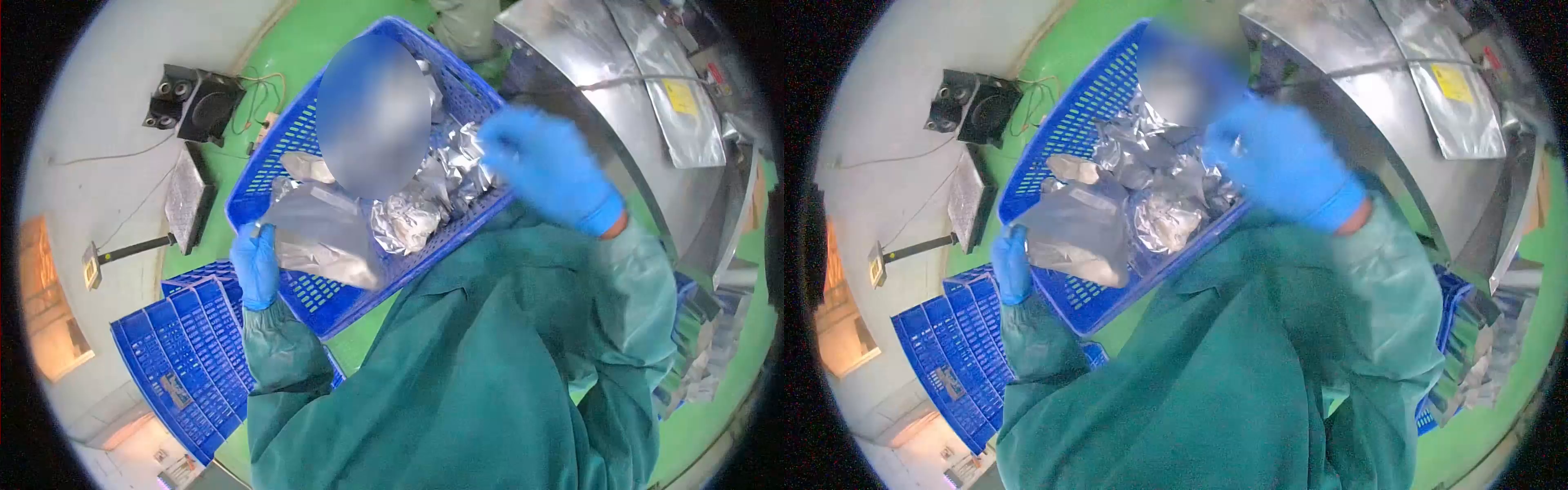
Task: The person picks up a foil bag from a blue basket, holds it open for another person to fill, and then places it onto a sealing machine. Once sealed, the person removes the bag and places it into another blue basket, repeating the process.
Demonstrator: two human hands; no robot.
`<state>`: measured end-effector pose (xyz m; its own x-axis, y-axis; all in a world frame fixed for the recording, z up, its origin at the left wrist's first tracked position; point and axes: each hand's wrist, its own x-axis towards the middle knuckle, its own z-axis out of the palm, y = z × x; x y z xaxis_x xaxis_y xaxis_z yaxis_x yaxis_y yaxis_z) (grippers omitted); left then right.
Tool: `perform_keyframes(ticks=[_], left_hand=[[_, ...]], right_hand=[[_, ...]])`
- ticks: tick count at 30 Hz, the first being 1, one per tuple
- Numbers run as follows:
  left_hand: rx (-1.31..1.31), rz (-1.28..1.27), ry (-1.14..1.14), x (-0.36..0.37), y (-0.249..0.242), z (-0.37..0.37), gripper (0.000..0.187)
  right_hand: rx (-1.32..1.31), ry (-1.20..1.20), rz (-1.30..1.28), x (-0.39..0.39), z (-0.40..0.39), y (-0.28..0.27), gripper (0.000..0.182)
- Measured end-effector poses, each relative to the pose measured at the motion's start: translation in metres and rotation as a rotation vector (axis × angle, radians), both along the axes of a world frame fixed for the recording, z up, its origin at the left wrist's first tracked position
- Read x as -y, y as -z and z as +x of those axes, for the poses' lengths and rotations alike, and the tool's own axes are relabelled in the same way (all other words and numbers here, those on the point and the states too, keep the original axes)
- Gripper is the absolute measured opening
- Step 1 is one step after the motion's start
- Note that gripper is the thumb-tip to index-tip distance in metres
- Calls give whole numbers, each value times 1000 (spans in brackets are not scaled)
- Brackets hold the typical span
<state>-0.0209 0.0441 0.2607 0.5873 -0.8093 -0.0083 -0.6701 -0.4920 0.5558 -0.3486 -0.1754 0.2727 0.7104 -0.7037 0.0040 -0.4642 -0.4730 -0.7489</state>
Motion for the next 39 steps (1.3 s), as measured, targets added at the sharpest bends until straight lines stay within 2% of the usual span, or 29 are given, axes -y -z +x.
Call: perform_keyframes(ticks=[1, 3, 4, 6, 7, 9, 10, 11, 13, 14, 15, 17, 18, 20, 21, 23, 24, 26, 30, 32, 34, 35, 37, 38, 39], left_hand=[[-27, -162, -14, 12, -17, -10, 16], [160, -421, 112, 47, -53, -34, 18], [166, -454, 117, 61, -68, -44, 18], [-225, -527, 176, 90, -93, -63, 19], [-235, -567, 208, 105, -103, -72, 19], [-345, -573, 88, 138, -120, -91, 23], [-263, -565, 174, 154, -128, -96, 28], [-286, -602, 212, 173, -136, -109, 28], [-369, -892, 434, 210, -152, -139, 30], [-127, -907, 545, 228, -157, -147, 34], [-143, -935, 563, 244, -166, -161, 34], [-552, -1058, 569, 269, -180, -196, 30], [-572, -1068, 571, 284, -182, -206, 30], [-1327, -1012, 460, 318, -178, -218, 22], [-1344, -1018, 451, 341, -162, -216, 22], [-1536, -1136, 1027, 385, -103, -209, 19], [-1544, -1143, 1020, 391, -81, -218, 19], [-777, -1156, 563, 391, -50, -244, 24], [-922, -1125, 554, 374, -27, -257, 23], [-887, -797, 570, 382, 3, -252, 22], [-850, -786, 512, 377, -9, -252, 21], [-811, -764, 471, 375, -15, -253, 20], [-762, -933, 392, 379, -20, -255, 17], [-844, -1056, 347, 394, -7, -259, 13], [-1008, -938, 249, 398, -3, -264, 14]], right_hand=[[-49, -158, 23, -14, 7, 4, 30], [-32, -352, -13, -37, 16, 27, 46], [-33, -345, -47, -41, 22, 29, 46], [213, -192, -231, -39, 30, 23, 58], [200, -168, -276, -31, 29, 16, 58], [442, 116, -84, -7, 21, -3, 63], [507, 197, -65, 5, 13, -18, 55], [575, 277, -46, 18, 2, -34, 47], [526, 397, -183, 41, -23, -57, 31], [515, 414, -219, 48, -35, -70, 31], [578, 493, -253, 52, -47, -85, 26], [703, 627, -354, 65, -68, -106, 17], [785, 683, -355, 74, -81, -111, 15], [848, 732, -360, 83, -103, -113, 14], [886, 769, -379, 85, -111, -112, 13], [913, 801, -398, 93, -122, -92, 11], [933, 874, -387, 101, -127, -68, 10], [942, 963, -361, 99, -131, -46, 11], [1003, 907, -269, 107, -136, -35, 10], [902, 901, -311, 110, -139, -33, 9], [744, 933, -429, 110, -143, -32, 8], [839, 960, -463, 118, -150, -22, 10], [638, 1108, -596, 115, -158, -17, 12], [673, 1153, -566, 115, -155, -16, 13], [421, 1177, -761, 120, -162, -6, 17]])
